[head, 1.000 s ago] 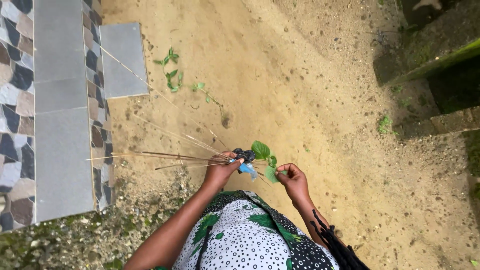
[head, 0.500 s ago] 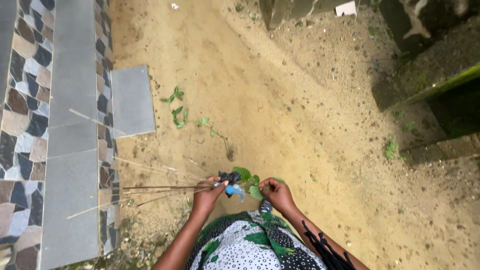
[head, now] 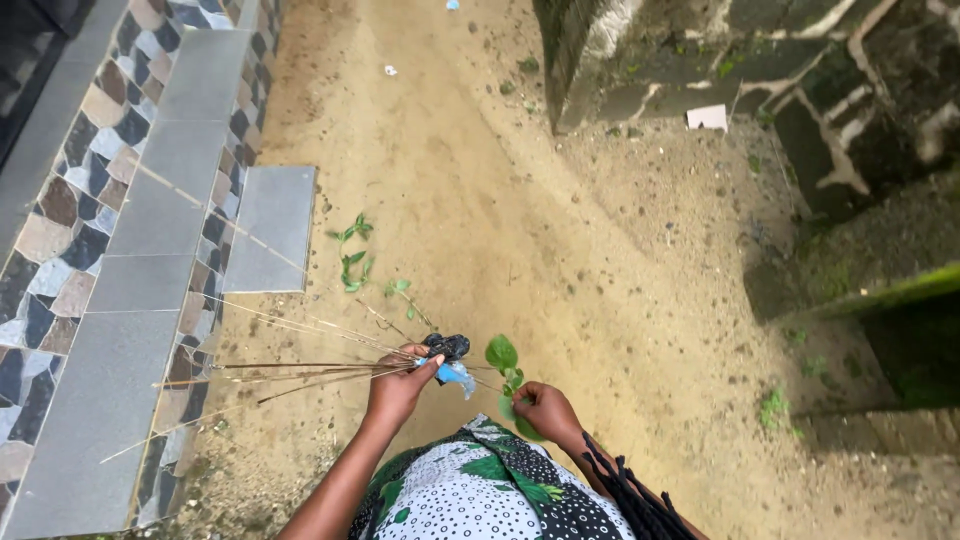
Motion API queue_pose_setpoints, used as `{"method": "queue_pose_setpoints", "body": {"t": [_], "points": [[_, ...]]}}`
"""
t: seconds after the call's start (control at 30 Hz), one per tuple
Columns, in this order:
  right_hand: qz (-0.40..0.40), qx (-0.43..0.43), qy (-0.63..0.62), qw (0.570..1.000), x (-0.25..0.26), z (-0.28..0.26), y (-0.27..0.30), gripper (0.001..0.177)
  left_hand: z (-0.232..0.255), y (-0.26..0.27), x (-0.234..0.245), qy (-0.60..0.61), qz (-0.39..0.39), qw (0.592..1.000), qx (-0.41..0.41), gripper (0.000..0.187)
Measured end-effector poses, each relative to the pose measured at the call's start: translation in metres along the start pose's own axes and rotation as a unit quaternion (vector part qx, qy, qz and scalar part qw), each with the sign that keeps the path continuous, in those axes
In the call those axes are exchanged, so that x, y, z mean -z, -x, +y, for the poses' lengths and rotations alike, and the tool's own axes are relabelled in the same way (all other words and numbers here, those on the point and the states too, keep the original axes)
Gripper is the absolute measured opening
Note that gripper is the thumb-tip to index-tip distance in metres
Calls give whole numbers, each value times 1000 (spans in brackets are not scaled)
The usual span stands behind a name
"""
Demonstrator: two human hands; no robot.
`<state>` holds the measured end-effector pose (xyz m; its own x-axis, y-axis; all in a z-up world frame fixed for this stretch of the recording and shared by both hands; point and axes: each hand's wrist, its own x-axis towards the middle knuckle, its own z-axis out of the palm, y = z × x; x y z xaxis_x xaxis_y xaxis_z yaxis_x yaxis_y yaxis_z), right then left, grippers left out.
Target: Repairing a broom with a piece of blue plastic
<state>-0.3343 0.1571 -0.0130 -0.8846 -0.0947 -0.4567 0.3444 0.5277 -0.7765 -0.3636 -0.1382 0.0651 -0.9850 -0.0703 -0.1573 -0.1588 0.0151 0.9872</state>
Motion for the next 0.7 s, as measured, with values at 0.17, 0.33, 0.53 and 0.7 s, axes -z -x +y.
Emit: {"method": "queue_pose_setpoints", "body": {"t": [0.17,0.33,0.53,0.7], "points": [[11,8,146,989,36,-12,-19,23,7,-15,-15,-29,21,999,7,17],[19,17,174,984,49,-34,-56,24,16,-42,-14,-34,38,999,12,18],[45,113,-2,993,43,-123,-102,23,26,-109,4,-33,31,999,-7,19],[81,276,14,958,45,-256,-129,29,50,-190,33,-75,30,996,-38,21]]}}
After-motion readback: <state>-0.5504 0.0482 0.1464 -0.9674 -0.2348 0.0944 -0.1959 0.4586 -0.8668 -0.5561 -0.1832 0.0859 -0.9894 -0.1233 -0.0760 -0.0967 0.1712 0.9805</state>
